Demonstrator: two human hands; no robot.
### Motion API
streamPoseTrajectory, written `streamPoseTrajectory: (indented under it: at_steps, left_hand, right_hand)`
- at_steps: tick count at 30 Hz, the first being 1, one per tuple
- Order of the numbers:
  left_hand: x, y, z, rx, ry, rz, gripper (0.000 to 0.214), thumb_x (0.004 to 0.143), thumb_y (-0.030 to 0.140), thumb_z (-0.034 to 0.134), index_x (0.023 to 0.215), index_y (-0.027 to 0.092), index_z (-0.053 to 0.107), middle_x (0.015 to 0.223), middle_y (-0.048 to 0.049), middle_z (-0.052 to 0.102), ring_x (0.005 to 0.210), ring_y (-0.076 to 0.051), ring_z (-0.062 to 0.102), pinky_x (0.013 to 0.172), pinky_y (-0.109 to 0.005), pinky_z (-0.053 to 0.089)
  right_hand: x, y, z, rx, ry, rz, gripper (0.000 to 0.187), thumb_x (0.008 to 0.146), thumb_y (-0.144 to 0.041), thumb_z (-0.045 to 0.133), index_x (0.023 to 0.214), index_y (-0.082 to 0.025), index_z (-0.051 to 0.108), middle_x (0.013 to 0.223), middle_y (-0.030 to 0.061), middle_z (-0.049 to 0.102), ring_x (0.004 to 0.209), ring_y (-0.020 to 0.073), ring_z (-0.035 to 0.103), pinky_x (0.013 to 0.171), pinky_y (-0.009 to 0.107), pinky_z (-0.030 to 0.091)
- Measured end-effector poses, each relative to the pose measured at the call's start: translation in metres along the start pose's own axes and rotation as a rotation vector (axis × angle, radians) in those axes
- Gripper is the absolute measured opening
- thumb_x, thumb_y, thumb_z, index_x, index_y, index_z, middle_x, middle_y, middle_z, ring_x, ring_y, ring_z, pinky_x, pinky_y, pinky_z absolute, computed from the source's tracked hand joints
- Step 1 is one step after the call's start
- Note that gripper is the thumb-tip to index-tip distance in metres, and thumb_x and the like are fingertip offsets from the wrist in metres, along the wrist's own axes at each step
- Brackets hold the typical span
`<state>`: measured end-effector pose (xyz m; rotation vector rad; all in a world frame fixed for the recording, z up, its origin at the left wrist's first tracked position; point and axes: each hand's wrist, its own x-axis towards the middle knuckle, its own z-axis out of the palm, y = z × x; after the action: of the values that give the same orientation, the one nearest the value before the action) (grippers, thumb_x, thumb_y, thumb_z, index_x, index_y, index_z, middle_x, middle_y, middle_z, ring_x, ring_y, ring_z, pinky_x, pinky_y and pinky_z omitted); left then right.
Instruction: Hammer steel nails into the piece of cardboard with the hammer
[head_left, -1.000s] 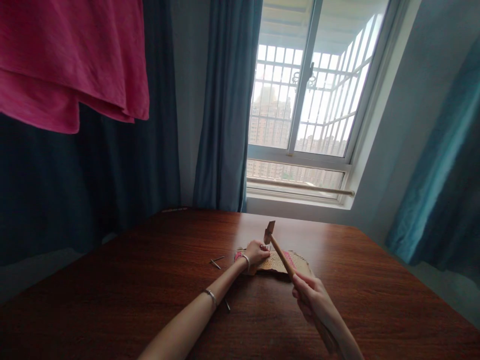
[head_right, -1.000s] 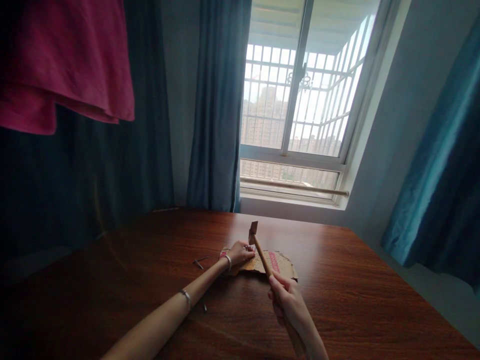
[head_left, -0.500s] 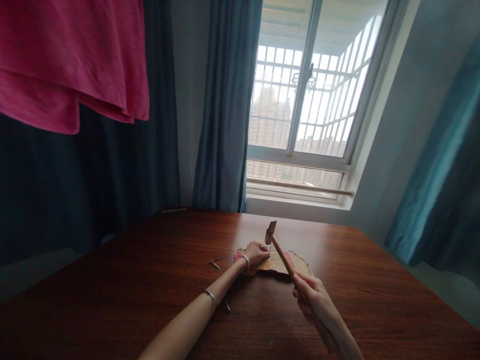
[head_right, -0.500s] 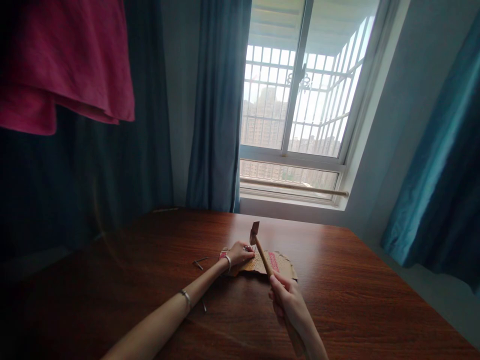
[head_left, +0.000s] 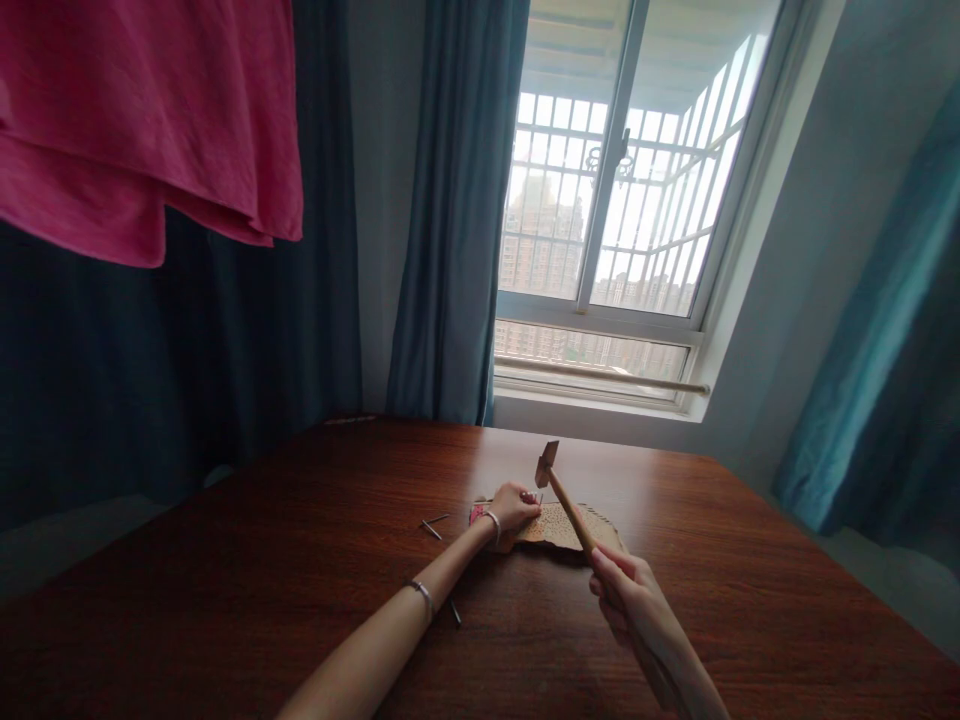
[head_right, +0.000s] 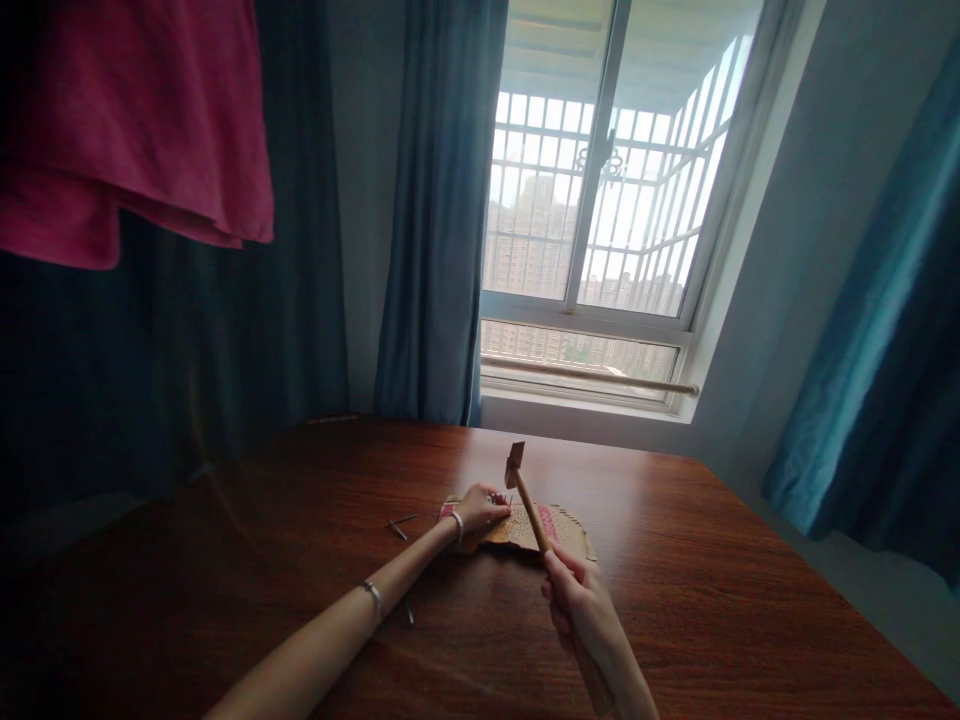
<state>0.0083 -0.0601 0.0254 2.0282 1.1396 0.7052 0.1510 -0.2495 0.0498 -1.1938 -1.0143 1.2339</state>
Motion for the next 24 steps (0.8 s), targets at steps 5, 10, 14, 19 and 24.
streamPoseTrajectory:
  at_steps: [5,10,14,19,24]
  left_hand:
    - [0.007,-0.011,0.006,0.019,-0.003,0.022,0.028,0.058,0.034,0.059,0.071,0.010,0.068,0.065,-0.0013,0.063,0.061,-0.013,0.052,0.056,-0.021,0.036]
    - [0.005,-0.008,0.003,0.026,0.004,0.020,0.026,0.058,0.034,0.060,0.069,0.012,0.068,0.061,-0.0006,0.062,0.061,-0.013,0.052,0.055,-0.020,0.036]
    - [0.007,-0.011,0.004,0.047,0.022,0.032,0.025,0.059,0.033,0.059,0.068,0.012,0.068,0.062,-0.0013,0.062,0.062,-0.014,0.053,0.056,-0.021,0.037]
    - [0.013,-0.021,0.010,0.061,0.005,0.053,0.027,0.061,0.034,0.057,0.072,0.012,0.069,0.065,-0.0021,0.064,0.065,-0.015,0.055,0.058,-0.021,0.039]
    - [0.023,-0.031,0.010,0.066,-0.039,0.131,0.037,0.060,0.035,0.060,0.088,0.011,0.068,0.073,-0.0044,0.065,0.070,-0.018,0.058,0.061,-0.024,0.042]
  right_hand:
    - [0.003,0.003,-0.006,-0.044,0.035,-0.005,0.037,0.075,-0.050,0.053,0.091,-0.017,0.052,0.053,-0.0056,0.046,0.026,0.0009,0.030,0.023,0.013,0.021]
    - [0.002,-0.002,-0.005,-0.049,0.002,0.043,0.038,0.073,-0.051,0.054,0.091,-0.017,0.052,0.055,-0.0050,0.048,0.026,0.0015,0.032,0.022,0.013,0.021]
    - [0.000,-0.005,-0.003,-0.039,-0.015,0.039,0.039,0.072,-0.051,0.055,0.090,-0.017,0.053,0.054,-0.0052,0.047,0.026,0.0009,0.031,0.023,0.013,0.019]
    - [0.003,-0.002,-0.007,-0.014,0.020,0.024,0.043,0.072,-0.051,0.055,0.099,-0.016,0.053,0.055,-0.0051,0.047,0.026,0.0011,0.030,0.023,0.013,0.020]
    - [0.007,0.001,-0.015,-0.054,0.125,-0.018,0.053,0.072,-0.048,0.055,0.114,-0.016,0.050,0.055,-0.0060,0.045,0.028,0.0023,0.032,0.024,0.014,0.022]
